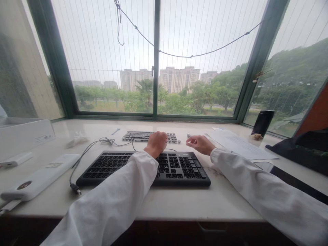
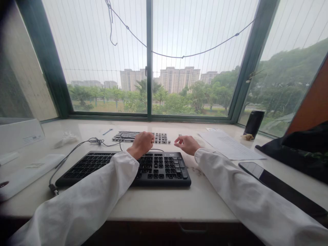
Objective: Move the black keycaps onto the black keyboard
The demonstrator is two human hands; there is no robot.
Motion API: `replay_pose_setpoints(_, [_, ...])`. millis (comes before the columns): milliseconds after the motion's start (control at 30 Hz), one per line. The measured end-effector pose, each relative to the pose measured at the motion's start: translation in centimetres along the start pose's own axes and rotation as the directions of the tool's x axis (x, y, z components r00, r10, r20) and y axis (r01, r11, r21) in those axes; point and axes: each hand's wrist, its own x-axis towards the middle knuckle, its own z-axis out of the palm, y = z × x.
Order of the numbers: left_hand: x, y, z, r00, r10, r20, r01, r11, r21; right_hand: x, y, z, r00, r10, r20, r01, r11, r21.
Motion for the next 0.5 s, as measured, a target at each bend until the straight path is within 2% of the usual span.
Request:
replay_pose_setpoints(167, [-0.1, 0.3, -0.2, 1.0, 0.002, 0.011, -0.003, 0.999, 0.052, 3.8, -0.1, 1.1, 0.991, -0.001, 0.135, 0.012, 0.997, -0.076])
replay_pose_setpoints(267, [-0.1, 0.5, -0.4, 1.0, 0.018, 0.011, -0.019, 0.997, 0.07, 5.2, -0.3, 2.1, 0.985, 0.024, 0.169, -0.007, 0.995, -0.103])
replay_pose_setpoints(400, [-0.2, 0.7, -0.6, 0.999, 0.034, 0.009, -0.035, 0.996, 0.084, 5.8, -0.7, 2.8, 0.981, 0.06, 0.183, -0.037, 0.991, -0.126])
replay_pose_setpoints(500, [-0.3, 0.8, -0.6, 0.999, 0.046, 0.009, -0.047, 0.995, 0.091, 5.5, -1.0, 2.2, 0.98, 0.063, 0.188, -0.04, 0.992, -0.122])
